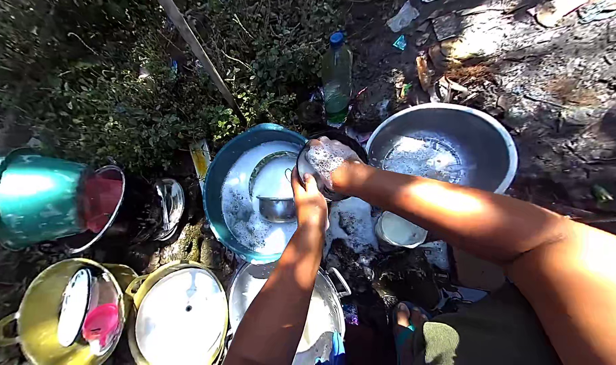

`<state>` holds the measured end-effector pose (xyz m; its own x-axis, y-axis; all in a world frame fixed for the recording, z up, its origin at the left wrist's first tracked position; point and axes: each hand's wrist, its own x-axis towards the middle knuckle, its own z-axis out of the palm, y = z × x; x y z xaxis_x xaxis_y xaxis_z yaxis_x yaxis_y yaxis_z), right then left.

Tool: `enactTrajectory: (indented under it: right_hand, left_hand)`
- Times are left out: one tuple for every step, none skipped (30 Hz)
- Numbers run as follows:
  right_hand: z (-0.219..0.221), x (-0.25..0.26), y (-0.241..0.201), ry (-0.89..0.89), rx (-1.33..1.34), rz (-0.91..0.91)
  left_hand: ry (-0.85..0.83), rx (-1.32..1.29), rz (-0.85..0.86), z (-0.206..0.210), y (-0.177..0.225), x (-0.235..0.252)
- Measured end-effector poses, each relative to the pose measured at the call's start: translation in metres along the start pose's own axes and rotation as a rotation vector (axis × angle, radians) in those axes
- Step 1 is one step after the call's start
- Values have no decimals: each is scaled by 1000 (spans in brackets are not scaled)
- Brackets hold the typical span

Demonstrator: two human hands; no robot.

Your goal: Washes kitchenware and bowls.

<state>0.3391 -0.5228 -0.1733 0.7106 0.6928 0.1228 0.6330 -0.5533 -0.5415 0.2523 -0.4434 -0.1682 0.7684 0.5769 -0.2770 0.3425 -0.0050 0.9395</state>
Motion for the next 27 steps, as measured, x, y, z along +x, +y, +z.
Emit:
enactTrajectory:
  right_hand:
    - [-9,1,1,-8,-48,41]
    - [-20,2,-3,-100,-106,97]
    - [-26,-1,-9,-203,-110,132]
    - [-25,-6,-12,-264,-78,116]
    - [-21,-9,-15,-303,-4,80]
    - [-18,-11,-19,-299,113,34]
    - [-15,-14,-23,-249,228,-18]
    - [-11,-17,-24,-214,252,-76]
    - [-13,-20,-25,-220,222,-146]
    - [-19,-22,-27,-269,154,-193]
    - [-25,-24,-29,-339,55,-210]
    - [-25,-24,-28,-393,-69,-229]
    - [-20,-25,-25,-405,-131,-244]
    - [-16,-26,-23,-410,-153,-260]
    - [-13,-26,-21,-405,-158,-276]
    - [-17,-25,-21,-404,-130,-285]
    - [-25,-22,-22,-405,-48,-300]
    - [-37,-20,-21,-377,144,-320]
    - [-49,-18,-18,-348,392,-340]
    - [-57,-15,-12,-335,641,-344]
    - [-58,-10,-3,-325,861,-391]
    - [-52,-5,6,-266,1044,-489]
    - [-42,0,18,-257,1267,-578]
    - [-37,-1,27,-298,1460,-569]
    - [-46,-7,22,-320,1609,-373]
    - [-54,-11,16,-348,1706,-154]
    - [-63,-9,10,-383,1765,54]
  left_hand:
    - [6,33,34,-2,1,4]
    - [5,71,70,-6,3,10]
    - [13,97,96,-9,5,17]
    - [18,103,106,-9,7,21]
    - [-2,99,102,-8,9,23]
    - [-42,107,89,-9,9,23]
    - [-83,122,70,-11,9,22]
    - [-124,139,57,-14,12,24]
    - [-156,183,47,-20,19,27]
    - [-175,242,31,-27,29,31]
    - [-189,285,4,-32,40,37]
    - [-199,329,-34,-37,48,44]
    - [-216,376,-75,-41,55,48]
    - [-234,406,-111,-45,59,51]
    - [-247,402,-132,-49,61,52]
    - [-254,366,-129,-55,59,51]
    - [-276,261,-133,-61,56,52]
    - [-318,111,-127,-66,50,53]
    - [-368,-75,-106,-69,41,51]
    - [-464,-267,-69,-72,31,50]
    - [-542,-445,-51,-73,20,47]
    - [-558,-580,-60,-72,12,41]
    - [-554,-690,-77,-71,6,35]
    - [-551,-781,-87,-71,0,28]
    - [-578,-862,-85,-71,-6,23]
    - [-645,-920,-52,-73,-11,19]
    - [-742,-946,7,-75,-16,17]
